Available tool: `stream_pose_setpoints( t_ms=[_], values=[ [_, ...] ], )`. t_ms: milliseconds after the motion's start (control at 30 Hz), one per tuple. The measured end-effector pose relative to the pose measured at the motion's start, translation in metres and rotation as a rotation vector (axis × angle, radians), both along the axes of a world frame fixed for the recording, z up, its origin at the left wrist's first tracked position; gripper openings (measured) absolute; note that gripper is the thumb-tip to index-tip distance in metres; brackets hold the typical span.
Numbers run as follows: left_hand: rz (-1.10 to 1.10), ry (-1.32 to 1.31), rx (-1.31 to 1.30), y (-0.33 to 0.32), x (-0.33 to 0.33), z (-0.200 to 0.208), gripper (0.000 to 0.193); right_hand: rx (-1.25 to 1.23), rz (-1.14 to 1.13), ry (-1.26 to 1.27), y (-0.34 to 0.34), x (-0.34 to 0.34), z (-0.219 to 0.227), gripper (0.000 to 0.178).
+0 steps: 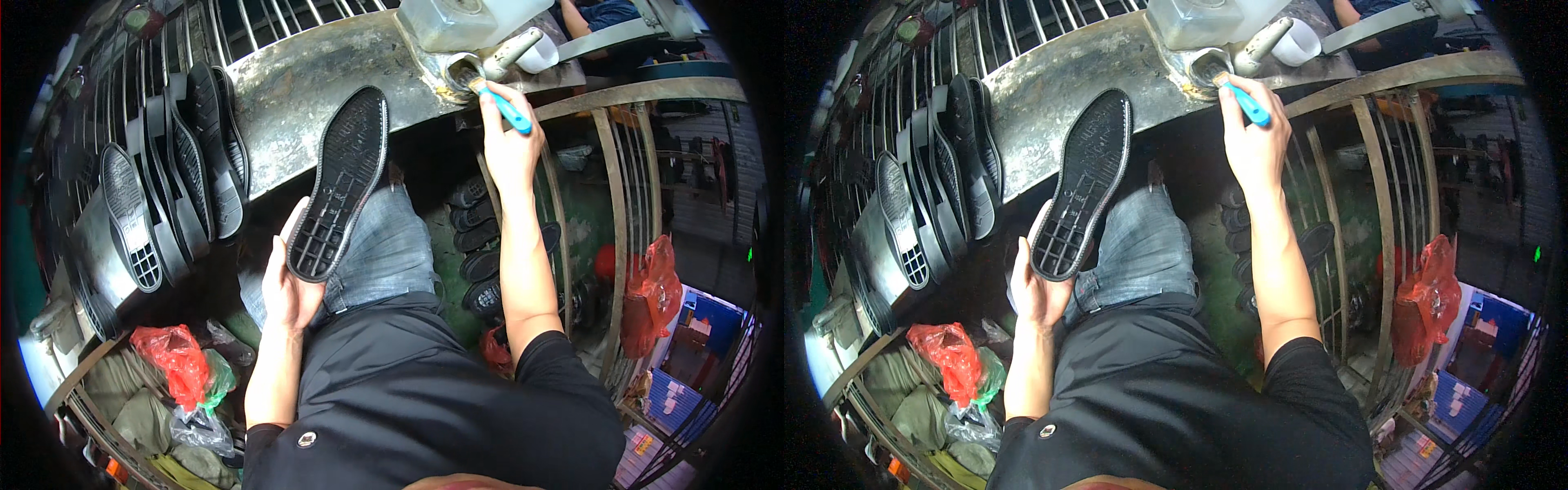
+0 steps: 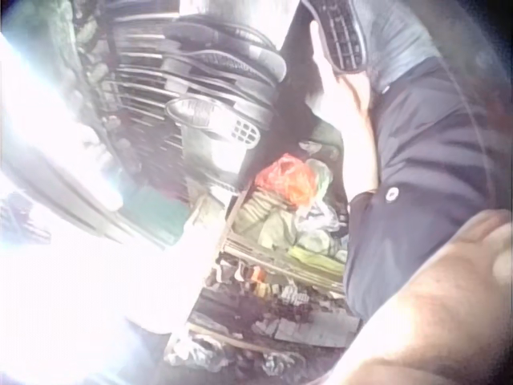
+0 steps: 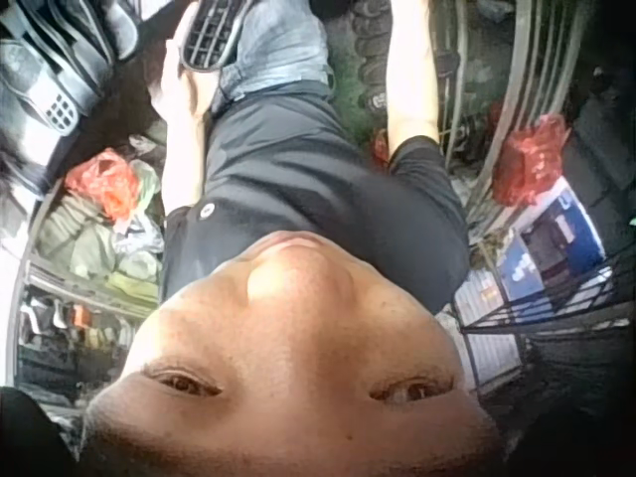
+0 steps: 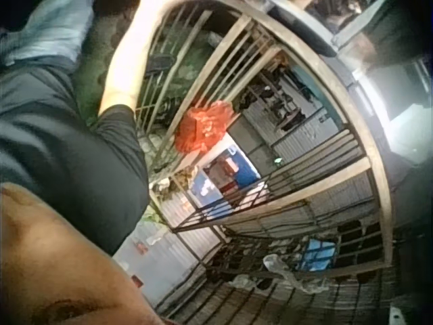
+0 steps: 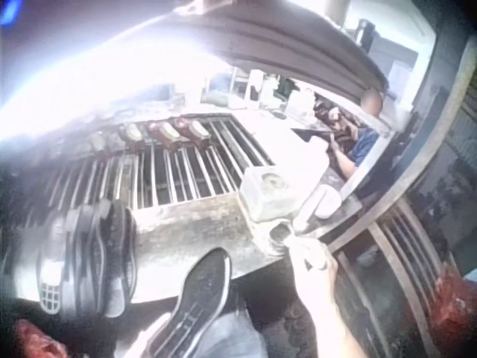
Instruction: Applying adhesive to the underside of shoe soles using a brush.
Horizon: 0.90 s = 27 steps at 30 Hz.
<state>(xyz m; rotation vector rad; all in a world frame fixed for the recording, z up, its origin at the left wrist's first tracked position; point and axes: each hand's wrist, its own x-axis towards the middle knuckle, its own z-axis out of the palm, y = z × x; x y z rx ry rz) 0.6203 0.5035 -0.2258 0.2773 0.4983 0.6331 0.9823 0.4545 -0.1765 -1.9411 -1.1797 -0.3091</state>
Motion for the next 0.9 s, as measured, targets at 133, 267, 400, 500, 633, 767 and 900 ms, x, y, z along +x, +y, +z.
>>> stream_pose_setpoints(
  t_ms=[133,267,400,500,633,767,900],
  values=[
    [0.069,-0.07,-0.144,0.004,0.001,-0.013,0.071,0.095,-0.054,-0.066,-0.003,-0.011,-0.011,0.015],
    [0.073,-0.116,-0.243,0.002,0.006,-0.021,0.071,0.326,0.215,0.771,0.017,-0.074,-0.035,0.011],
    [0.081,-0.124,-0.247,0.002,0.003,-0.019,0.072,0.085,0.415,0.117,0.017,-0.136,-0.058,0.021],
    [0.088,-0.172,-0.276,0.003,0.003,-0.02,0.074,0.14,0.503,0.124,-0.005,-0.167,-0.062,0.025],
    [0.028,-0.413,-0.322,0.004,-0.005,-0.028,0.077,0.035,0.668,0.162,-0.025,-0.21,-0.04,0.028],
    [0.043,-0.306,-0.275,0.007,-0.003,-0.025,0.068,-0.029,0.781,0.304,-0.024,-0.195,-0.013,0.022],
    [0.065,-0.068,-0.125,0.007,0.002,-0.012,0.064,-0.283,0.643,0.637,-0.002,-0.135,0.005,0.018]
  ],
)
